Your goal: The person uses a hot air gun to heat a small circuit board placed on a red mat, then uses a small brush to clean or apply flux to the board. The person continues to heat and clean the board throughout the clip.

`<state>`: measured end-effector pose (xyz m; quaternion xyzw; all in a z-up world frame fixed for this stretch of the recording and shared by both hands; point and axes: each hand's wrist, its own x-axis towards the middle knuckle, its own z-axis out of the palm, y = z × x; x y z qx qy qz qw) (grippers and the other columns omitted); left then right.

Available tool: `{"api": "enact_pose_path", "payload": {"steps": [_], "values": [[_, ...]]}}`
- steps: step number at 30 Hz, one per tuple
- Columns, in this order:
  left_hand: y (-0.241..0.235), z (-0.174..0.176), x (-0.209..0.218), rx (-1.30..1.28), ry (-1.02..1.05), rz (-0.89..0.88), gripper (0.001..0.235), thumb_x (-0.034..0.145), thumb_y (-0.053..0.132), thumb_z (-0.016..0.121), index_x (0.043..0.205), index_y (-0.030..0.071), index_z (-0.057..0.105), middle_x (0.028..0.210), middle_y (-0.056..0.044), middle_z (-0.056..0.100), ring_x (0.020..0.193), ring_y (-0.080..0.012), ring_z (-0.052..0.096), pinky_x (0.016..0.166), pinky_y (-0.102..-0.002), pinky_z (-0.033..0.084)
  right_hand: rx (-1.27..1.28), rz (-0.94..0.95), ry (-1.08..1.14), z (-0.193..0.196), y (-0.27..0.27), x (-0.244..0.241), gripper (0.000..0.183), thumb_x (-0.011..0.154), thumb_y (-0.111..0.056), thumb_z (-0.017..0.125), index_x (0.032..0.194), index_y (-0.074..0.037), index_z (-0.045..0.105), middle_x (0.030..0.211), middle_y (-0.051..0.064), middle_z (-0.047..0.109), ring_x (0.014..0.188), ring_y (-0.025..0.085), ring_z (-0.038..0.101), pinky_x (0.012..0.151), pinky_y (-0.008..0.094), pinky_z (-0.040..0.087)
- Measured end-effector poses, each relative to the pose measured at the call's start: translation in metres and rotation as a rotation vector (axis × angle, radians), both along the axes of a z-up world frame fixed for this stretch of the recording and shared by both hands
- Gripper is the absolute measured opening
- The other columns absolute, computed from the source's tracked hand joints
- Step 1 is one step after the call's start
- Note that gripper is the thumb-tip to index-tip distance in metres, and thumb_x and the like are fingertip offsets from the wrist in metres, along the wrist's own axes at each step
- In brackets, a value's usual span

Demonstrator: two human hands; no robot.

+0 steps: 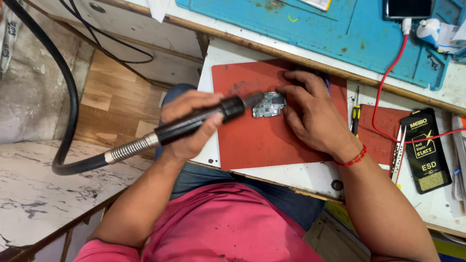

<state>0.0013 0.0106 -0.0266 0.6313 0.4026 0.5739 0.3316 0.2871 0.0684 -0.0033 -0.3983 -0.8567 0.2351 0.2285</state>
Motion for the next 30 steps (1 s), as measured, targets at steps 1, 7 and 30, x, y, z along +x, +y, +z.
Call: {"api": "enact_pose_path", "payload": {"steps": [1,7,30], "values": [[-0.0014,-0.0001,-0.0015,0.002,0.025,-0.058,0.025,0.093,0.013,0.078,0.113,0.0,0.071,0.112,-0.017,0.075,0.1,-0.0232,0.075,0.093,-0.032,0.06,-0.012,-0.003,0.004,-0.0013,-0.0016,-0.001,0.041,0.088,-0.001,0.068,0.128,0.0,0.063,0.145,0.022,0.051,0.136,0.041,0.049,0.113,0.046,0.044],[-0.0023,-0.0055,-0.0037,-0.032,0.054,-0.046,0.028,0.092,0.015,0.079,0.115,0.001,0.07,0.114,-0.017,0.074,0.099,-0.023,0.075,0.09,-0.031,0.06,-0.053,-0.006,0.001,-0.0017,-0.001,0.0055,0.041,0.088,-0.003,0.07,0.128,0.001,0.063,0.145,0.021,0.051,0.135,0.04,0.051,0.111,0.044,0.046],[-0.0008,-0.0063,-0.0014,0.077,0.058,-0.196,0.029,0.091,0.015,0.081,0.113,0.001,0.069,0.112,-0.017,0.074,0.103,-0.0231,0.076,0.094,-0.033,0.061,-0.041,-0.014,-0.028,0.0023,-0.0034,0.0055,0.036,0.093,-0.006,0.072,0.127,0.0,0.064,0.142,0.019,0.053,0.131,0.038,0.055,0.106,0.043,0.049]]}}
